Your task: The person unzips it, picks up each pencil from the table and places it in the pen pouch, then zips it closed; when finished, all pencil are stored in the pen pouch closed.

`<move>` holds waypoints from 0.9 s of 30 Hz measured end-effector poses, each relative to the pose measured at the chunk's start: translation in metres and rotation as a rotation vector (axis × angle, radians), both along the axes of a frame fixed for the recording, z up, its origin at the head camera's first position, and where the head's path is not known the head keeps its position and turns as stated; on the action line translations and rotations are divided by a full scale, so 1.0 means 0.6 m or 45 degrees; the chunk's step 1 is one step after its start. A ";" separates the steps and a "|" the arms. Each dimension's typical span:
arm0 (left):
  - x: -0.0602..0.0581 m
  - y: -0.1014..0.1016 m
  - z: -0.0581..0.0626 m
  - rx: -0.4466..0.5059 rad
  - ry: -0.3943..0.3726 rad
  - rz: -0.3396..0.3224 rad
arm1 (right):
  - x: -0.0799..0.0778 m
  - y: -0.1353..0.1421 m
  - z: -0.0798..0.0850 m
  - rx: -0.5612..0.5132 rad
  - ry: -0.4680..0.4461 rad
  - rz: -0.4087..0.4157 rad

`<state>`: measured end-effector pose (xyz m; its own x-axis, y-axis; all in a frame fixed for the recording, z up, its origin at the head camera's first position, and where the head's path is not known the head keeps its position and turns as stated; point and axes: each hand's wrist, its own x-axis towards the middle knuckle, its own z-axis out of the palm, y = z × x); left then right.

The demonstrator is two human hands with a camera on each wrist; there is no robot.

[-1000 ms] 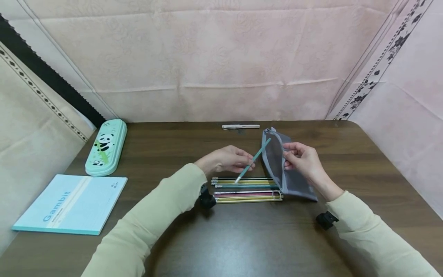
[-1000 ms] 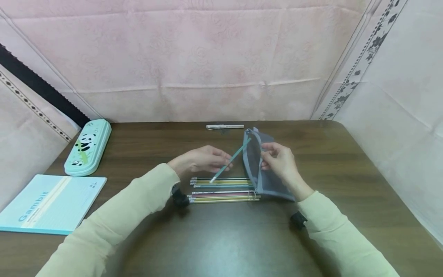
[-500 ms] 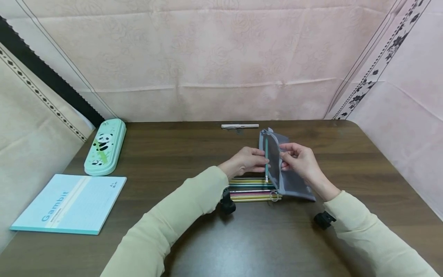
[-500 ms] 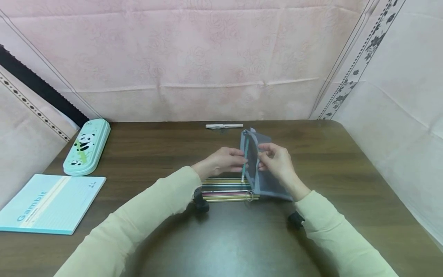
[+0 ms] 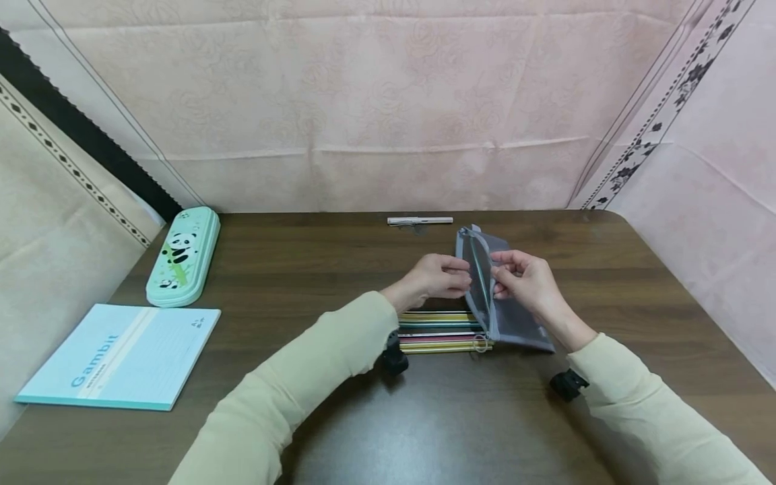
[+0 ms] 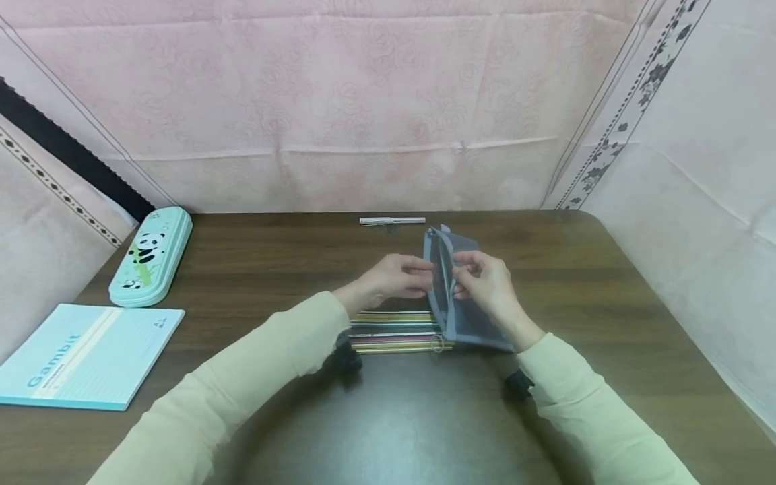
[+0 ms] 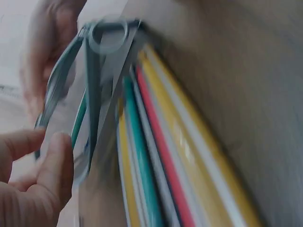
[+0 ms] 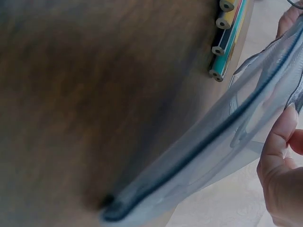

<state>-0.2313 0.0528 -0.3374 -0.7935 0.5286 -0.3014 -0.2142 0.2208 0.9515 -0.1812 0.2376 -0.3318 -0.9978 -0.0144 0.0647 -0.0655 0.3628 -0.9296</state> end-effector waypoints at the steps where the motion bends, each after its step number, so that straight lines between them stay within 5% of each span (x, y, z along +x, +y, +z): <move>1: -0.003 -0.014 0.001 -0.037 0.037 -0.035 | 0.000 0.001 0.000 0.006 0.000 -0.003; 11: -0.018 -0.123 -0.018 -0.617 0.452 -0.333 | 0.001 0.013 0.001 0.004 -0.008 -0.007; 20: -0.012 -0.122 -0.002 -0.844 0.736 -0.487 | 0.002 0.014 -0.002 -0.005 0.003 -0.015; 27: -0.027 -0.147 0.020 -0.903 0.745 -0.491 | 0.001 0.011 -0.001 -0.013 0.002 -0.016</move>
<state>-0.2477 -0.0353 -0.3254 -0.7297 0.6308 -0.2639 0.4524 0.7348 0.5054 -0.1805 0.2444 -0.3322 -0.9978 -0.0015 0.0664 -0.0626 0.3542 -0.9331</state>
